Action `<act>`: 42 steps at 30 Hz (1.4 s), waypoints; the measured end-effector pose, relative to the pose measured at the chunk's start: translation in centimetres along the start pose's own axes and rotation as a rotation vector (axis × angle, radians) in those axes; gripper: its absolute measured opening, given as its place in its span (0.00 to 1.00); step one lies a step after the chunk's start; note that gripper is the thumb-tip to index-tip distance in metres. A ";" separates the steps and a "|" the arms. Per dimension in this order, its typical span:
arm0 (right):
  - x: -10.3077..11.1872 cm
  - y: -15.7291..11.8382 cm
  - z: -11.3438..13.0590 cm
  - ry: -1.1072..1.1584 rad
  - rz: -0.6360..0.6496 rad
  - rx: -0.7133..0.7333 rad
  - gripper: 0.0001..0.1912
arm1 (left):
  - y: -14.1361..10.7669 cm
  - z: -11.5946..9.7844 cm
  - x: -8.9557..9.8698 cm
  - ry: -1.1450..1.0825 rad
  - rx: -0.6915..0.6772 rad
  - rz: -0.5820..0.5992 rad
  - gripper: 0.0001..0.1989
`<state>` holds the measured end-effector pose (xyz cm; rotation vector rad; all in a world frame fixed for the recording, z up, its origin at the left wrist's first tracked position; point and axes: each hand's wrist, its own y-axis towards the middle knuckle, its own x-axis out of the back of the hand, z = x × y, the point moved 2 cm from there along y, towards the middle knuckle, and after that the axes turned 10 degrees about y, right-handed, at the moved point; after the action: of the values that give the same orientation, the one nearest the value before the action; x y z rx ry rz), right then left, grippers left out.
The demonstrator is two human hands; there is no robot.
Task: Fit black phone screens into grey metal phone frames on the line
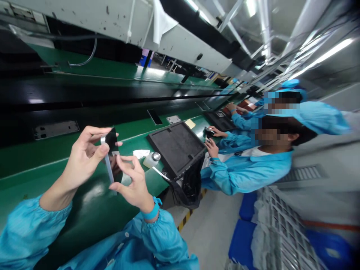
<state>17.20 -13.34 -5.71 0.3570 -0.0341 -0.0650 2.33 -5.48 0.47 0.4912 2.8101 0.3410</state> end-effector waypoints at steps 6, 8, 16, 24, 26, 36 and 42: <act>-0.2 0.6 -1.3 -0.081 0.013 0.070 0.42 | 0.3 1.8 -0.8 -0.265 0.220 0.069 0.23; 0.5 1.1 -1.0 0.007 -0.122 0.040 0.44 | 0.1 2.2 -1.2 -0.272 0.252 0.152 0.23; 2.0 2.3 0.6 0.245 -0.155 -0.242 0.40 | -1.7 1.4 -3.2 -0.055 0.332 0.216 0.17; 1.9 2.0 3.3 0.184 -0.154 -0.146 0.38 | -2.9 1.9 -3.0 0.236 0.161 0.135 0.12; 1.9 2.6 3.0 0.192 -0.203 -0.097 0.37 | -2.2 2.6 -2.6 0.306 0.113 0.107 0.09; 1.2 -1.4 -0.6 0.261 0.257 -0.364 0.43 | 1.3 -0.1 -0.1 -0.244 0.299 -0.157 0.18; 0.2 -1.6 -2.8 0.245 0.169 -0.434 0.43 | 0.8 1.2 -1.5 -0.229 0.242 -0.343 0.23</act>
<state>17.42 -13.84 -8.90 -0.0747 0.1902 0.1382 4.30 -5.08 -0.07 0.0801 2.6534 -0.1206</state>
